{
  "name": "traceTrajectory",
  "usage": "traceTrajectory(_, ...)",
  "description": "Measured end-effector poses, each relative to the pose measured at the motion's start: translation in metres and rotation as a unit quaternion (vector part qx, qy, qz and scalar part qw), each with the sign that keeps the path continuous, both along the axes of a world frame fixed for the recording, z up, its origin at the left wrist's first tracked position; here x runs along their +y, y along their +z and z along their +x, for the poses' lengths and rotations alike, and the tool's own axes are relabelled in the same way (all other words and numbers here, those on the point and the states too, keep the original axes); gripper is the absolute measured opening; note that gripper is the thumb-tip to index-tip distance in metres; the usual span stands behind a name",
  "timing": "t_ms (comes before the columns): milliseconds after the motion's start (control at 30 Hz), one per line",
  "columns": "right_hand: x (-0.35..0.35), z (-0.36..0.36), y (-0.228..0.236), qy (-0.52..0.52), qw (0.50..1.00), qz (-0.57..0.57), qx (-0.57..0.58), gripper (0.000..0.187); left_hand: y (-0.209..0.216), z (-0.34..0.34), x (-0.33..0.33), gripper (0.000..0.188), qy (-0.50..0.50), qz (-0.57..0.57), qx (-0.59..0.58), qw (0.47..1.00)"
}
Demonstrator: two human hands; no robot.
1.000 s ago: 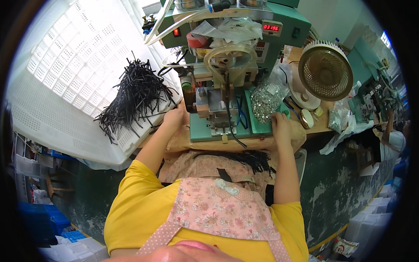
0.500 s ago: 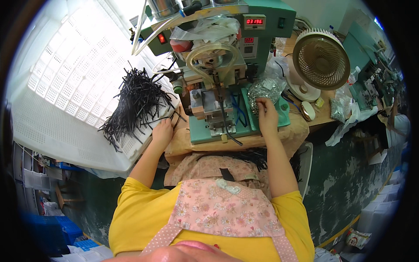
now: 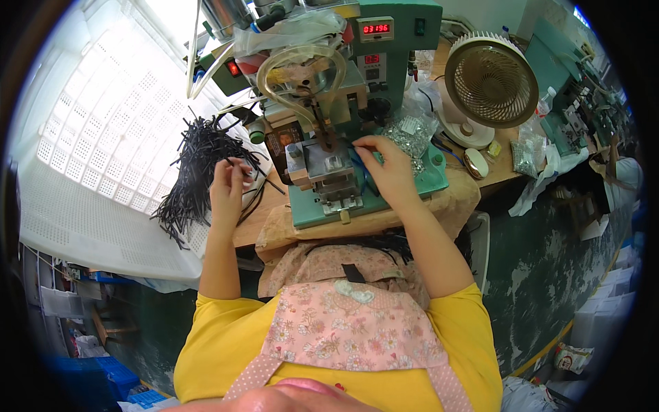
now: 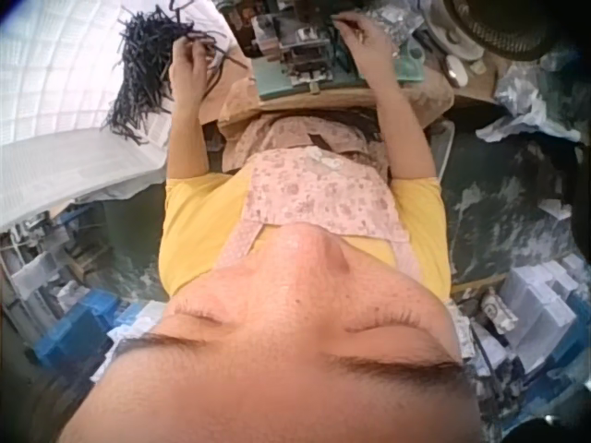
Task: The person repeatedly picks up black cords and small metallic components, inserts the cord into a machine, and secures the component onto the cord. The finished items are placed on a green tray beside the machine.
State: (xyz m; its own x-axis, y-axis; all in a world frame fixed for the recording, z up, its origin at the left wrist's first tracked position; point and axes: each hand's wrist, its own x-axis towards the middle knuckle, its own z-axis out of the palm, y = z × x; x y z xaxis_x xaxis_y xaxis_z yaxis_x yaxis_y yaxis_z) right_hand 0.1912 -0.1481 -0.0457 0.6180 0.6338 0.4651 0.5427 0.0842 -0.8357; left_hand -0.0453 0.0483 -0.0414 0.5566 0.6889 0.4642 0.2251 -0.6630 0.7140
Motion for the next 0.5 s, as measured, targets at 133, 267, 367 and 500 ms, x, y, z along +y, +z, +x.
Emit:
traceTrajectory(133,0.017,-0.010,0.001,-0.017,0.989,0.012,-0.143,0.012,0.037,0.039,-0.040,0.020,-0.118,-0.050,-0.182,0.975)
traceTrajectory(267,0.023,-0.020,-0.009,0.002,1.000,0.003,-0.012,0.018,0.054,0.057,-0.041,0.022,-0.133,-0.101,-0.202,0.965)
traceTrajectory(367,0.030,-0.022,-0.019,0.048,0.989,0.051,0.132,0.023,0.050,0.059,-0.042,0.023,-0.144,-0.104,-0.220,0.959)
traceTrajectory(500,0.034,-0.019,-0.026,0.077,0.983,0.076,0.147,0.023,0.039,0.061,-0.042,0.020,-0.144,-0.093,-0.252,0.952)
